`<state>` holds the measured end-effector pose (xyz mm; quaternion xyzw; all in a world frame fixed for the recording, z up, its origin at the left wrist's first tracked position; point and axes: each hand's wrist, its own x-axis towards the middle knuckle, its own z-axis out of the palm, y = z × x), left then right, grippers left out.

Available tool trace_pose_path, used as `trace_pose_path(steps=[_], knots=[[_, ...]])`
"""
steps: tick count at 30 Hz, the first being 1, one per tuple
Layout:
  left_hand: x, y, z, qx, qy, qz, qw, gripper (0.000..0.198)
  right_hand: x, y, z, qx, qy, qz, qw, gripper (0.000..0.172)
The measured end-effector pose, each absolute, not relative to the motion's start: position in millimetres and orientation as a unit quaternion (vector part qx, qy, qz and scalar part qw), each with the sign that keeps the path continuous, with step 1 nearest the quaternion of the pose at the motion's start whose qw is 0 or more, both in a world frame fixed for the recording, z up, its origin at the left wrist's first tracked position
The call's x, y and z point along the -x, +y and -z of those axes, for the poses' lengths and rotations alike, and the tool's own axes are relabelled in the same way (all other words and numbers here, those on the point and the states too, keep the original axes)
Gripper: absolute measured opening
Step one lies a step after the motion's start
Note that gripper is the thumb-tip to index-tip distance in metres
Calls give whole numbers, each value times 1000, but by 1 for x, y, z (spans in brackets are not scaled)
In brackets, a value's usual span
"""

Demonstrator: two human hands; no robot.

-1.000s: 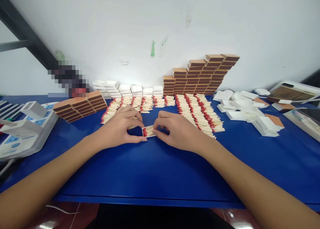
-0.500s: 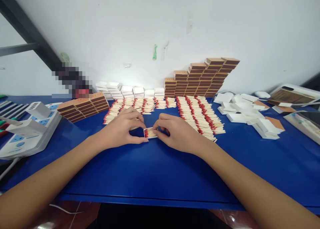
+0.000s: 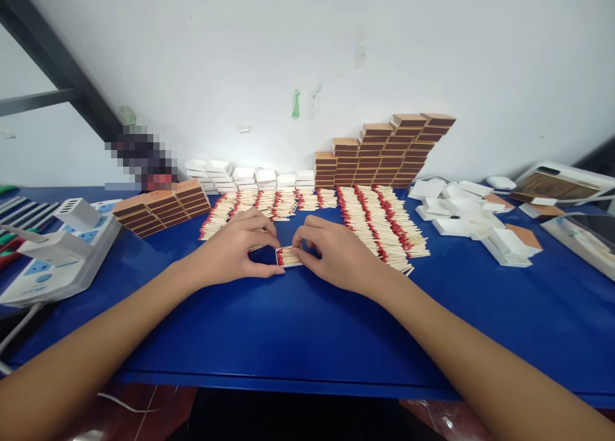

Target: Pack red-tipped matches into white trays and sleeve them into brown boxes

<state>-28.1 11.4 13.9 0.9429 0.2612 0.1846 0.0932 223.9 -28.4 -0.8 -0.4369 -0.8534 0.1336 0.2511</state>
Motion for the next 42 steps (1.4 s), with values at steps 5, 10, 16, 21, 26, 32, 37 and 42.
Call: trace_pose_path(steps=[5, 10, 16, 21, 26, 32, 37, 42], knots=[[28, 11, -14, -945, 255, -185, 85, 36, -222, -31, -1, 420, -859, -146, 256, 12], [28, 11, -13, -948, 245, -188, 74, 36, -223, -32, -3, 407, -863, -150, 259, 13], [28, 11, -12, -950, 243, -183, 70, 35, -221, -33, -3, 397, -866, -167, 255, 15], [28, 11, -14, -951, 243, -179, 71, 35, -219, -33, -3, 408, -863, -163, 251, 12], [28, 10, -15, -951, 244, -181, 65, 36, -227, -26, -3, 439, -849, -114, 271, 12], [28, 10, -15, -949, 246, -184, 74, 34, -234, -21, 1, 451, -849, -117, 249, 14], [28, 10, -14, -950, 245, -180, 70, 34, -231, -21, 0, 423, -854, -133, 270, 14], [28, 9, -15, -950, 252, -173, 69, 36, -229, -24, -1, 425, -856, -132, 264, 8]])
